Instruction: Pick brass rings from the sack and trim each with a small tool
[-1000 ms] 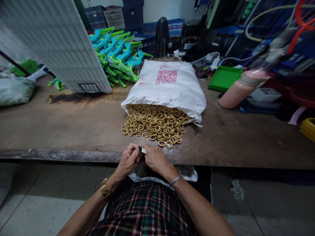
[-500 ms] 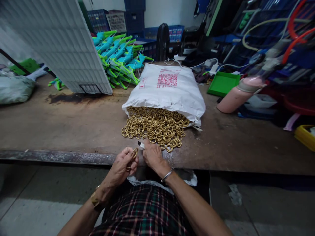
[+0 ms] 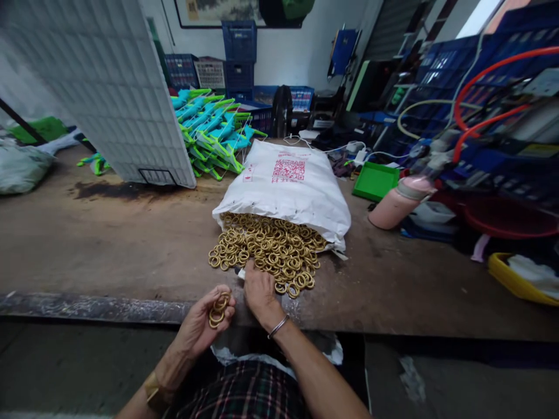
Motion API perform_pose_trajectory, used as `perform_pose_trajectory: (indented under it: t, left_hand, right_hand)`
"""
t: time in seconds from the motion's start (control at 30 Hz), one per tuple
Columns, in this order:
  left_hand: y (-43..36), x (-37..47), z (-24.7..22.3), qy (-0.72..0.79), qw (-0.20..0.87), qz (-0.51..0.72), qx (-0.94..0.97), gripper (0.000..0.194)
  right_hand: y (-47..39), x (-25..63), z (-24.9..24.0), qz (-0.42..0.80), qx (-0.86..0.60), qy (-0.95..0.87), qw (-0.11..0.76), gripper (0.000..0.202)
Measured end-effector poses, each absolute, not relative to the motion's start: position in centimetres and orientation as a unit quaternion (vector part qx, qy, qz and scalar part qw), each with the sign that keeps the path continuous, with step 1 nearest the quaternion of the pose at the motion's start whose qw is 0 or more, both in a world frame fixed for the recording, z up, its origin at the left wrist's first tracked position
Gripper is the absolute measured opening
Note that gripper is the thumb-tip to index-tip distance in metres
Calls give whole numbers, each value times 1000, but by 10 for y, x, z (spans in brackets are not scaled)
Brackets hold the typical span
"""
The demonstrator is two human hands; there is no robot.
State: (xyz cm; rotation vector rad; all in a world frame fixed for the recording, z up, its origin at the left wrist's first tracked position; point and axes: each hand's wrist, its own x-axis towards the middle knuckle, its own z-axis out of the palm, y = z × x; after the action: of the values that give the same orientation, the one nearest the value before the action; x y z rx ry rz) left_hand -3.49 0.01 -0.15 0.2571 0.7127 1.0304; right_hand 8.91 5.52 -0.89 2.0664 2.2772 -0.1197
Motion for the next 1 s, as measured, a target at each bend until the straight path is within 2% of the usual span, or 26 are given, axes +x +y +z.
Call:
perform_pose_trajectory:
  t: [0.33, 0.67, 0.73, 0.83, 1.0]
  left_hand:
    - [9, -35, -9, 354, 795, 490, 61, 17]
    - [12, -28, -6, 367, 796, 475, 77, 31]
    - [11, -25, -6, 388, 781, 475, 119, 29]
    - [11, -19, -5, 432, 742, 478, 185, 31]
    - [16, -8, -4, 500, 680, 472, 255, 41]
  right_hand:
    - [47, 102, -19, -78, 633, 770, 0, 29]
    - [45, 113, -12, -140, 620, 770, -62, 24]
    - [45, 117, -12, -165, 619, 762, -99, 20]
    - [47, 123, -15, -235, 608, 729, -209, 13]
    - [45, 124, -14, -473, 562, 559, -384, 13]
